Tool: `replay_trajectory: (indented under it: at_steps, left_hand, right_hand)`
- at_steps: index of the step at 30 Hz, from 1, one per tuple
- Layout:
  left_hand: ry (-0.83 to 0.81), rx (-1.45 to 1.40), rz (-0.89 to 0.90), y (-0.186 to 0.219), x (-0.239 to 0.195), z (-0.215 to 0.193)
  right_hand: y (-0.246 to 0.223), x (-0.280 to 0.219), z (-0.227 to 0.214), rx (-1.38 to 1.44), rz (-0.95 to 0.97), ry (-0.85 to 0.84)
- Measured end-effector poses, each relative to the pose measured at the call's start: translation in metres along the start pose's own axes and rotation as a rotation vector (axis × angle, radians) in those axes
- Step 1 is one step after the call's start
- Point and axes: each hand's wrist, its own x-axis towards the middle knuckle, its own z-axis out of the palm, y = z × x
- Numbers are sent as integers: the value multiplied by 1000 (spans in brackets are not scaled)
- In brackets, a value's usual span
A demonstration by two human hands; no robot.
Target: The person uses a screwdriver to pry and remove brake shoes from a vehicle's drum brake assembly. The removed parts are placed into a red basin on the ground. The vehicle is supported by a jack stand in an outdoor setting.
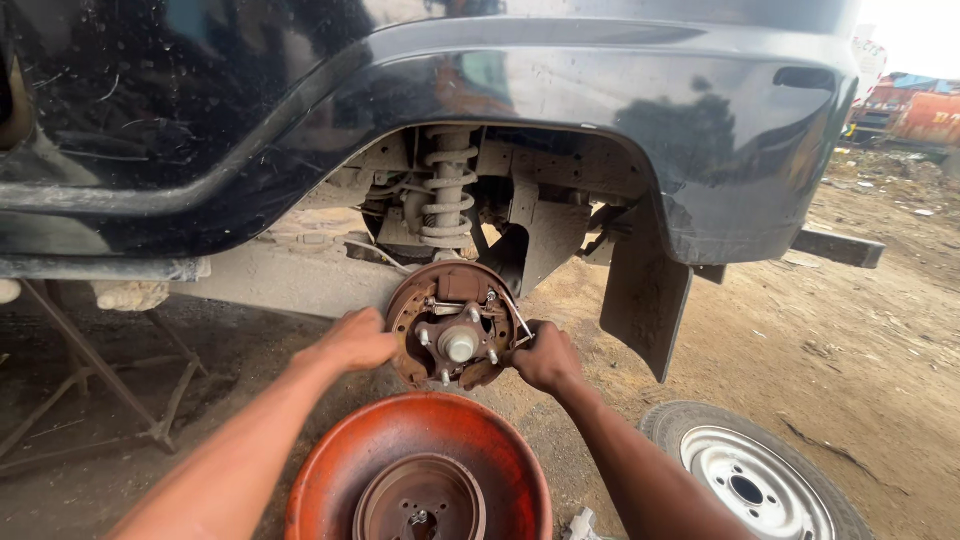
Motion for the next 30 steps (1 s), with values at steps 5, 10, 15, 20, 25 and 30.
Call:
replay_trajectory:
  at_steps: [5,10,15,20,25,30]
  left_hand:
    - [105,-102,74,-15,11,33]
    - [-151,-480,-72,-5,-5,19]
    - [-90,-267,19,7,-22,4]
    - [-132,-292,-52,14,-40,-2]
    - [-121,-309,-58,7,-30,5]
    - [-76,-337,-65,6,-31,5]
  right_hand:
    - [-7,-17,0,-144,20,70]
    - [-7,-24,-1,-331,93,116]
    - [1,-26,10,-32,19,124]
    - [24,-28,57,333,-110,-7]
    - [8,-26,82,187,-141,31]
    - [5,-31,94,177,-78,198]
